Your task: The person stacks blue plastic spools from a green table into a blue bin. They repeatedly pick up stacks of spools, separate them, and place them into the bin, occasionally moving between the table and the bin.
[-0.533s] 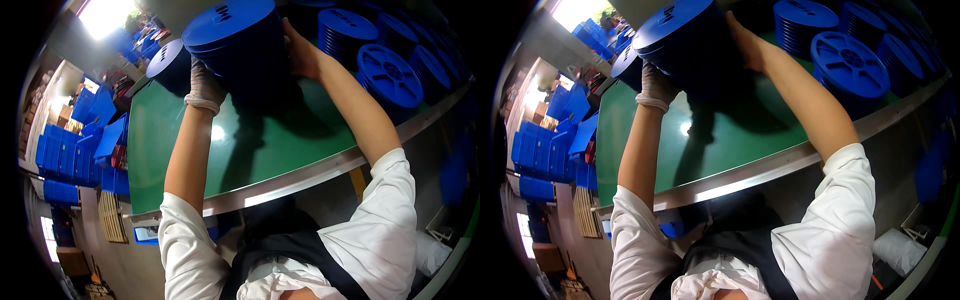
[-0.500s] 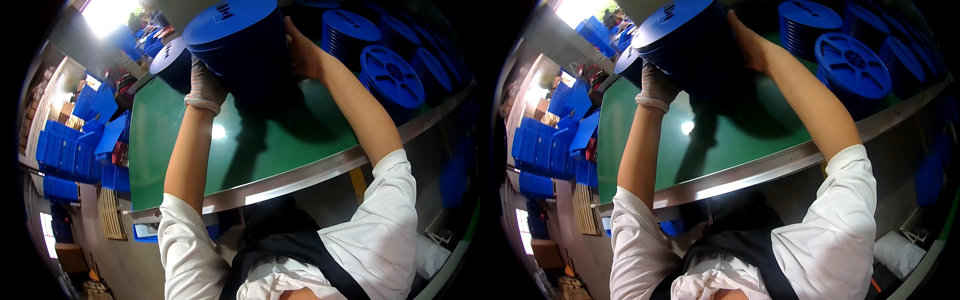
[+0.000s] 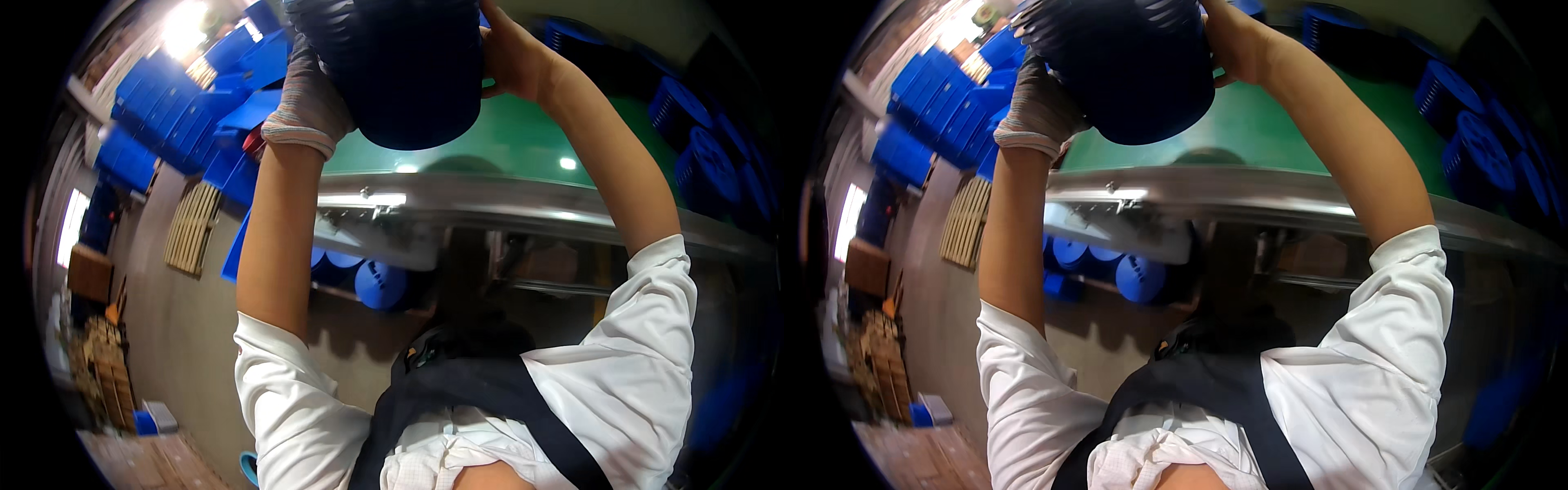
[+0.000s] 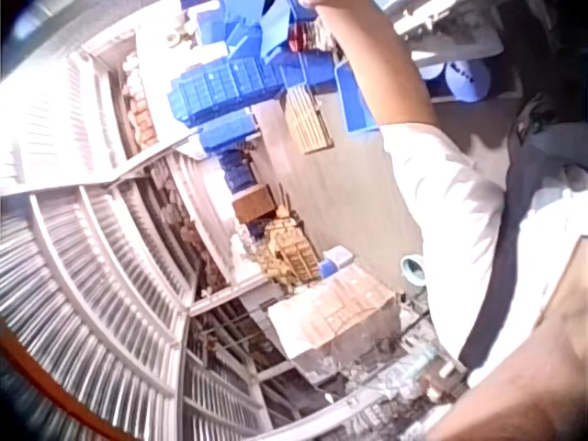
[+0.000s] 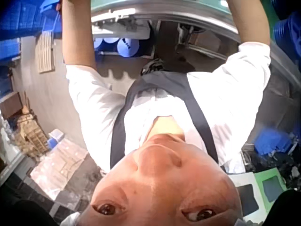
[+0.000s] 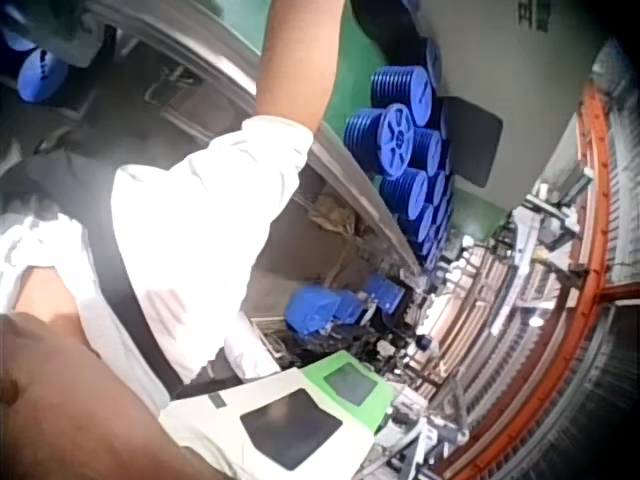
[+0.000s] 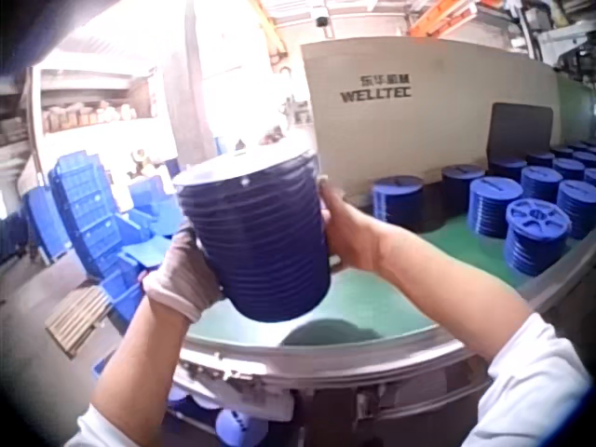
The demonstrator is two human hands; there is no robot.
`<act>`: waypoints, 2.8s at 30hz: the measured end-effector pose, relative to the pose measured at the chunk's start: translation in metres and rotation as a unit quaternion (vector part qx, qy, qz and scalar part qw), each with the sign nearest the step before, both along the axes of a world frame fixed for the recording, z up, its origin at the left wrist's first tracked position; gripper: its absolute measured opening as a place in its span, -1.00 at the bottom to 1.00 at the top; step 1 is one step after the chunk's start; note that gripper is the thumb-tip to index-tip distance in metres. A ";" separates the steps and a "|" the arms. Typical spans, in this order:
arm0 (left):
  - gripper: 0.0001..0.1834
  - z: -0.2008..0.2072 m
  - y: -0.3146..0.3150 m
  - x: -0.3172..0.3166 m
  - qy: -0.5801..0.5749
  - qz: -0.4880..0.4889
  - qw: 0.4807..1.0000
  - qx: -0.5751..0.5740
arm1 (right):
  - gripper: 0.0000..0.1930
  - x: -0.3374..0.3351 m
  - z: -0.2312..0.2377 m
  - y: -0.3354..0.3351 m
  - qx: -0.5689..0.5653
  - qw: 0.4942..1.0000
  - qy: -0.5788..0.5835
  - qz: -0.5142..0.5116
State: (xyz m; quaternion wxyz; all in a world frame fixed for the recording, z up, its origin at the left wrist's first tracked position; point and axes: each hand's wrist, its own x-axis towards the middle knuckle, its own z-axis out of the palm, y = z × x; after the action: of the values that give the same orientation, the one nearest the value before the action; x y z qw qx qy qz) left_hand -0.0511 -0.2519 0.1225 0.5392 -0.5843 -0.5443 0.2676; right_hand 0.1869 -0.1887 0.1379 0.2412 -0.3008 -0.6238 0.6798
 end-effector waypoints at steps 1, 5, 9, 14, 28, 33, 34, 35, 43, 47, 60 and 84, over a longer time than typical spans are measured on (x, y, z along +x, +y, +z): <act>-0.34 -0.002 -0.021 -0.030 -0.004 -0.002 1.000 0.014 | 0.16 -0.030 -0.001 -0.012 0.004 1.000 0.001 0.014; -0.32 -0.014 -0.117 -0.150 0.007 0.035 0.998 0.043 | 0.10 -0.147 -0.011 -0.073 -0.038 0.996 -0.018 0.072; -0.29 -0.047 -0.208 -0.277 0.029 0.114 0.988 0.104 | 0.10 -0.260 -0.037 -0.127 -0.036 0.987 -0.004 0.157; -0.24 -0.062 -0.309 -0.345 -0.869 -0.188 0.440 0.127 | 0.13 -0.387 -0.078 -0.196 -0.046 0.975 0.037 0.215; -0.32 -0.254 -0.316 -0.507 -0.956 -0.125 0.213 0.156 | -0.17 -0.600 -0.287 -0.183 -0.294 0.924 0.172 0.175; -0.27 -0.308 -0.245 -0.566 -0.980 -0.099 -0.051 0.164 | -0.17 -0.634 -0.324 -0.122 -0.291 0.928 0.221 0.069; -0.28 -0.312 -0.226 -0.575 -0.978 -0.109 -0.099 0.149 | -0.15 -0.634 -0.308 -0.111 -0.254 0.946 0.198 0.047; -0.29 -0.314 -0.207 -0.583 -0.973 -0.117 -0.151 0.131 | -0.21 -0.638 -0.305 -0.100 -0.261 0.951 0.162 -0.039; -0.53 -0.356 0.014 -0.607 -0.985 -0.105 -0.141 -0.004 | 0.01 -0.616 -0.309 0.047 -0.193 0.947 0.118 -0.226; -0.54 -0.386 0.127 -0.567 -0.981 -0.171 0.014 -0.095 | -0.10 -0.578 -0.356 0.139 -0.269 0.887 0.120 -0.357; -0.29 -0.486 0.328 -0.387 -0.950 -0.036 -0.280 -0.130 | -0.13 -0.413 -0.509 0.327 -0.294 0.831 0.061 -0.469; -0.62 -0.721 0.392 -0.325 -0.894 0.184 -0.407 -0.039 | -0.18 -0.343 -0.740 0.379 -0.406 0.818 0.064 -0.403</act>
State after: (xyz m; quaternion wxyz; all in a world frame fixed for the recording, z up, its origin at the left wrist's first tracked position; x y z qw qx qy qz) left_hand -0.3758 0.1406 -0.5986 0.7778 -0.0776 0.3578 0.5108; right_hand -0.1561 0.1900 -0.6020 0.3889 -0.5515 -0.0981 0.7314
